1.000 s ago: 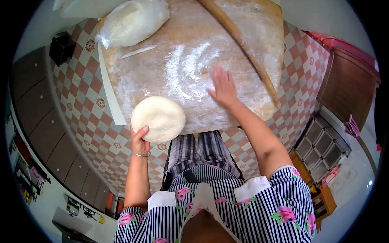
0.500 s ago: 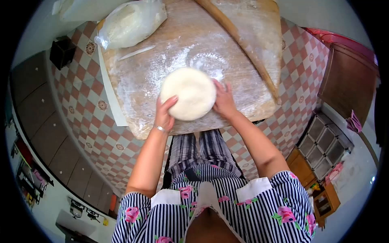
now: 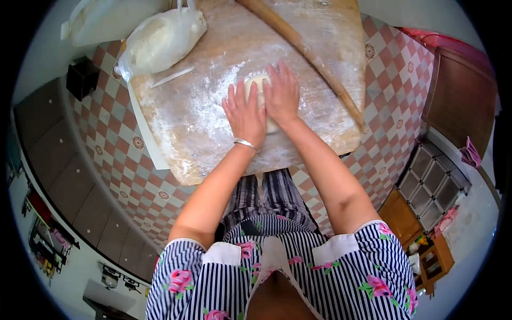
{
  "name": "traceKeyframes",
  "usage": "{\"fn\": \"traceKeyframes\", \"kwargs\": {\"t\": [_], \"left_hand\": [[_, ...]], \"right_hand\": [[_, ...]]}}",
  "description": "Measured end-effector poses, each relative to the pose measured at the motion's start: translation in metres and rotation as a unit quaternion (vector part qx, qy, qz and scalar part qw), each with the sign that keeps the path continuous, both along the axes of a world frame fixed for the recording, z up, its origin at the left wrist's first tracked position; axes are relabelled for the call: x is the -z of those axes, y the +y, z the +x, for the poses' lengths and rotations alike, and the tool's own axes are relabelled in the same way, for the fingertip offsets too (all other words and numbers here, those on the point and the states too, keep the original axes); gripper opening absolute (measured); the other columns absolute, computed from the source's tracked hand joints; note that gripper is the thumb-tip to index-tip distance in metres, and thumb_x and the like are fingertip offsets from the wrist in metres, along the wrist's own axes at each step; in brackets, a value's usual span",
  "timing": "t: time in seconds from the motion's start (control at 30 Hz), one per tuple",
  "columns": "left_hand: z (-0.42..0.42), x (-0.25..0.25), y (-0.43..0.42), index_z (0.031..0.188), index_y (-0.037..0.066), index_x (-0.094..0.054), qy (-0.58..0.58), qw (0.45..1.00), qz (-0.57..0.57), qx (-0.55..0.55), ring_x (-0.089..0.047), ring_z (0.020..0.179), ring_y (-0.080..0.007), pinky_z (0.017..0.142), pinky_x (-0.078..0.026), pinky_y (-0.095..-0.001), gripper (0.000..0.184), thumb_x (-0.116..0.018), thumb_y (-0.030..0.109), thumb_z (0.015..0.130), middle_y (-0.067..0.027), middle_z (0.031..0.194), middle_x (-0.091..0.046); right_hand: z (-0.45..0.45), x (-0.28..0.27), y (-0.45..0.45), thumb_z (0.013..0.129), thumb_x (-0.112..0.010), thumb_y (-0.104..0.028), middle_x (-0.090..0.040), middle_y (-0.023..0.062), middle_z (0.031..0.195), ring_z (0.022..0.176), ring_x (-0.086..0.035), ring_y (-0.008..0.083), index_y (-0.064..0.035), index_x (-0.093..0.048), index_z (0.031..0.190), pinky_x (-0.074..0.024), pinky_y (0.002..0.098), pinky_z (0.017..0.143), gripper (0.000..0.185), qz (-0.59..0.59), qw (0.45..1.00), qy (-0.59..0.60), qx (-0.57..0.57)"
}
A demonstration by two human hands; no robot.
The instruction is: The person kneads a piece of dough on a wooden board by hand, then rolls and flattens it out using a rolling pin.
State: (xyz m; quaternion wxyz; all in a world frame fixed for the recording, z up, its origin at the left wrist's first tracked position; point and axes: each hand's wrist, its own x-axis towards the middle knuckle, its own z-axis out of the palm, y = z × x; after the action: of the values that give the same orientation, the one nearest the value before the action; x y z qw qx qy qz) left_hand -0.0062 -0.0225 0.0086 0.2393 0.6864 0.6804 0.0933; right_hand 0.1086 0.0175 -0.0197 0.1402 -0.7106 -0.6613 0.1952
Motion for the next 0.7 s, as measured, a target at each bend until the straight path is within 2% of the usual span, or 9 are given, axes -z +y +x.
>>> {"fn": "traceKeyframes", "kwargs": {"t": [0.07,0.1,0.2,0.3,0.4,0.6,0.7], "left_hand": [[0.011,0.017,0.009,0.145,0.010,-0.043,-0.019,1.000,0.019,0.010,-0.025,0.145,-0.0377,0.115,-0.017,-0.0601,0.055,-0.056,0.021,0.093,-0.0171,0.154,-0.035],[0.014,0.024,0.011,0.145,0.010,-0.044,-0.053,0.999,0.001,0.000,-0.023,0.147,-0.0364,0.115,-0.019,-0.0589,0.050,-0.047,0.023,0.097,-0.0128,0.156,-0.034],[0.016,0.034,0.009,0.146,0.012,-0.045,0.006,1.000,-0.019,0.006,-0.021,0.149,-0.0309,0.117,-0.015,-0.0539,0.048,-0.041,0.026,0.100,-0.0074,0.158,-0.033],[0.014,0.039,0.010,0.145,0.009,-0.046,0.007,1.000,-0.006,0.012,-0.026,0.147,-0.0346,0.114,-0.020,-0.0581,0.049,-0.043,0.028,0.099,-0.0088,0.156,-0.036],[0.014,0.039,0.012,0.144,0.009,-0.046,0.018,1.000,-0.009,0.017,-0.026,0.147,-0.0346,0.114,-0.019,-0.0585,0.050,-0.044,0.028,0.099,-0.0096,0.156,-0.036],[0.014,0.040,0.014,0.145,0.009,-0.044,0.003,1.000,-0.020,0.012,-0.024,0.147,-0.0356,0.115,-0.015,-0.0598,0.051,-0.044,0.028,0.098,-0.0115,0.157,-0.034],[0.016,0.042,0.013,0.147,0.010,-0.042,0.018,1.000,-0.012,0.011,-0.023,0.148,-0.0346,0.116,-0.015,-0.0589,0.051,-0.044,0.026,0.098,-0.0116,0.158,-0.032]], "right_hand": [[-0.001,0.002,0.001,0.089,-0.060,-0.024,-0.042,0.0174,0.149,0.134,-0.040,0.0373,-0.0126,-0.053,0.139,-0.0287,0.0515,0.112,0.052,-0.014,0.999,-0.037,-0.007],[-0.001,0.002,0.001,0.088,-0.061,-0.024,-0.040,0.0169,0.151,0.134,-0.040,0.0375,-0.0139,-0.053,0.139,-0.0277,0.0525,0.112,0.053,-0.023,0.998,-0.056,-0.014],[-0.002,0.002,0.003,0.086,-0.061,-0.027,-0.040,0.0152,0.151,0.135,-0.041,0.0354,-0.0169,-0.051,0.141,-0.0248,0.0562,0.112,0.056,-0.013,0.997,-0.080,-0.019],[-0.002,0.006,0.005,0.087,-0.061,-0.034,-0.035,0.0111,0.156,0.140,-0.033,0.0310,-0.0209,-0.048,0.144,-0.0181,0.0578,0.115,0.059,-0.071,0.992,-0.104,-0.025],[-0.001,0.011,0.007,0.087,-0.059,-0.036,-0.034,0.0106,0.156,0.140,-0.033,0.0308,-0.0227,-0.046,0.145,-0.0170,0.0591,0.114,0.061,-0.075,0.991,-0.108,-0.028],[0.000,0.013,0.012,0.086,-0.060,-0.035,-0.037,0.0086,0.155,0.139,-0.035,0.0312,-0.0223,-0.051,0.142,-0.0179,0.0586,0.114,0.058,-0.085,0.991,-0.096,-0.034],[0.002,0.014,0.010,0.082,-0.062,-0.030,-0.042,0.0083,0.151,0.136,-0.038,0.0309,-0.0210,-0.057,0.136,-0.0210,0.0566,0.114,0.055,-0.054,0.995,-0.079,-0.026]]}}
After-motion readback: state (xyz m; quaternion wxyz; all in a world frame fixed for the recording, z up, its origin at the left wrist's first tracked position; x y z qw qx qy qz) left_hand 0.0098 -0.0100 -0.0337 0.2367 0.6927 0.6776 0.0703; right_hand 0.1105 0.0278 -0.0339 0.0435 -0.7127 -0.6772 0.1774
